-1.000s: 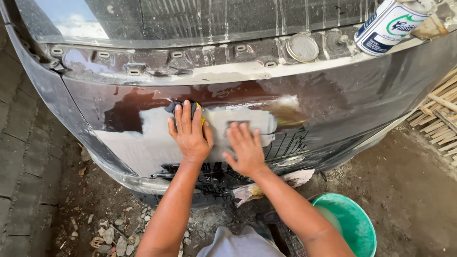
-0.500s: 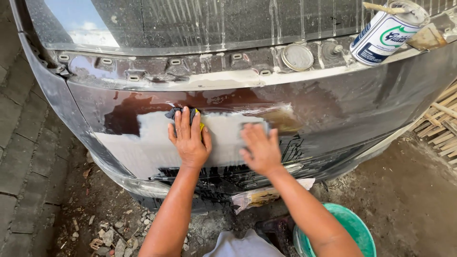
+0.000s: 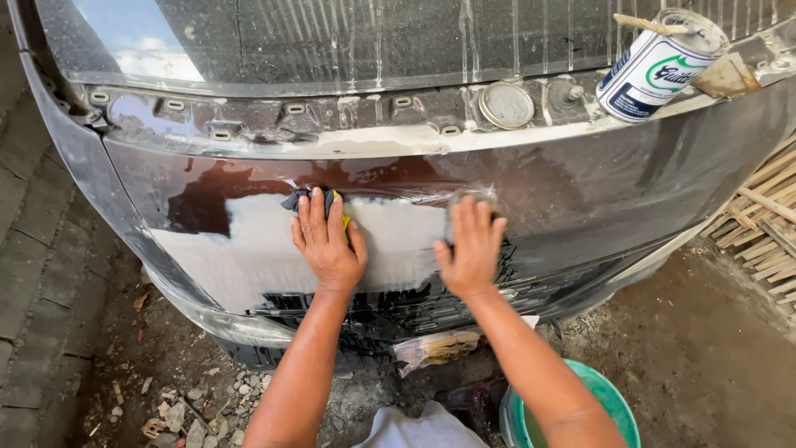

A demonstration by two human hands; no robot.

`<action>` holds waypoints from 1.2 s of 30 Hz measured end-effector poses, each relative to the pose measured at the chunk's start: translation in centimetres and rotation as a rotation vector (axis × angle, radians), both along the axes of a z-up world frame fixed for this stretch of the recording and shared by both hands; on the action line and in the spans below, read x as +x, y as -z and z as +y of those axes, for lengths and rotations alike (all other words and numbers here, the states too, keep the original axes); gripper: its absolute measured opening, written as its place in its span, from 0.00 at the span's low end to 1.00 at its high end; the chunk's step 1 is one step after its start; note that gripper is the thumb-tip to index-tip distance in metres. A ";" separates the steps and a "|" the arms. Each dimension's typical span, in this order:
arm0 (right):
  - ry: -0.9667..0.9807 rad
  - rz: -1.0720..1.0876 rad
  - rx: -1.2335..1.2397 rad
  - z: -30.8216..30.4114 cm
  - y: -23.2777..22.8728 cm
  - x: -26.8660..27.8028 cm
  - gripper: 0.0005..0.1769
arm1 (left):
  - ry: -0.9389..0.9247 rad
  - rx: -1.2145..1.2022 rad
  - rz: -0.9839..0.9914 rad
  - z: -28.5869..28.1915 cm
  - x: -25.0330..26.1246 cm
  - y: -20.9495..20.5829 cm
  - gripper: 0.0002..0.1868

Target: The person sands a section of a car bumper using a sanding block and a yellow sponge. They work on a white patch of filler or primer applied to the dark-colored bumper, smoothing the surface with repetitive hand motions.

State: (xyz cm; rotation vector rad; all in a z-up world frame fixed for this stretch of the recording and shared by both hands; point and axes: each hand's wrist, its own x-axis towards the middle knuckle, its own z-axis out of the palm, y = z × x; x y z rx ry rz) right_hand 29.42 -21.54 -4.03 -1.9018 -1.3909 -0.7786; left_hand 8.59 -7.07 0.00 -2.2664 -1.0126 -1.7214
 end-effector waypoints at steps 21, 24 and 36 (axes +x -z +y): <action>0.026 -0.054 -0.267 -0.1 -0.5 -0.6 0.38 | -0.001 0.006 0.024 -0.1 -0.2 -0.1 0.24; -0.037 -0.001 0.036 0.0 2.8 0.3 0.41 | -0.026 0.001 0.004 -0.1 0.2 0.1 0.24; -0.158 -0.103 -0.441 -1.0 2.7 -2.3 0.43 | -0.048 0.007 0.022 -0.5 0.3 -0.1 0.23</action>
